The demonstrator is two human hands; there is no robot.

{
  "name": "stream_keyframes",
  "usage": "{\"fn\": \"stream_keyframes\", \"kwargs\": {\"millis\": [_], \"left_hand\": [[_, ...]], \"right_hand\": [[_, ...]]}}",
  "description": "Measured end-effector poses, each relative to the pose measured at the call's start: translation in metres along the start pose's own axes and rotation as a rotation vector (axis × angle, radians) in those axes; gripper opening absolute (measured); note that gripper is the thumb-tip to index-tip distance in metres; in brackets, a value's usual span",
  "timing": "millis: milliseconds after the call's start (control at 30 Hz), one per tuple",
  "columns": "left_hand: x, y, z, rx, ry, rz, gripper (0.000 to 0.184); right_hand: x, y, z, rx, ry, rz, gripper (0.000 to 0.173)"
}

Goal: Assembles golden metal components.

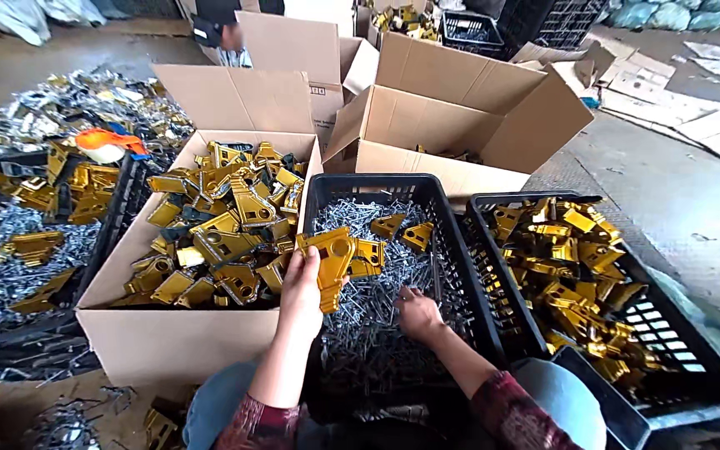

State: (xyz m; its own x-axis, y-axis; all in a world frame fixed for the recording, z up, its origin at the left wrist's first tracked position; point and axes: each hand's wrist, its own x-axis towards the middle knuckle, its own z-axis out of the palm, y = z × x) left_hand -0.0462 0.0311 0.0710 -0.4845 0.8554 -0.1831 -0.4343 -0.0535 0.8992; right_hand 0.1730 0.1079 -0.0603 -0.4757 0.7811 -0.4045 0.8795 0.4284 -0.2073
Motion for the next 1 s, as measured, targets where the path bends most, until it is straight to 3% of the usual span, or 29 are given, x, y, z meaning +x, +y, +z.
{"fn": "stream_keyframes", "kwargs": {"millis": [100,233,367,433,533,633,733,833,1000], "left_hand": [[-0.005,-0.015,-0.001,0.133,-0.042,0.068,0.031],[-0.003,-0.033,0.007,0.333,-0.118,0.245,0.027],[-0.002,-0.033,-0.007,0.536,-0.168,0.423,0.024],[0.002,-0.034,-0.015,0.637,-0.167,0.462,0.025],[0.009,-0.042,-0.02,0.793,-0.158,0.438,0.029],[0.007,-0.046,-0.01,0.919,-0.21,0.408,0.031],[0.007,-0.05,0.002,0.899,-0.278,0.375,0.031],[0.011,-0.059,0.011,0.817,-0.358,0.258,0.03],[0.013,-0.065,0.014,0.921,-0.344,0.275,0.032]], "right_hand": [[-0.002,-0.004,0.012,0.043,-0.079,0.015,0.058],[0.0,-0.007,0.034,0.073,0.015,-0.058,0.032],[-0.019,-0.005,-0.025,0.431,0.082,-0.062,0.034],[-0.028,0.002,-0.055,0.46,0.055,-0.024,0.036],[-0.036,0.015,-0.077,0.33,0.092,0.055,0.035],[-0.047,0.024,-0.084,0.362,0.309,0.075,0.028],[-0.054,0.024,-0.087,0.862,0.449,-0.122,0.019],[-0.06,0.021,-0.093,1.321,0.363,-0.262,0.016],[-0.055,0.031,-0.092,1.391,0.37,-0.152,0.025]]}}
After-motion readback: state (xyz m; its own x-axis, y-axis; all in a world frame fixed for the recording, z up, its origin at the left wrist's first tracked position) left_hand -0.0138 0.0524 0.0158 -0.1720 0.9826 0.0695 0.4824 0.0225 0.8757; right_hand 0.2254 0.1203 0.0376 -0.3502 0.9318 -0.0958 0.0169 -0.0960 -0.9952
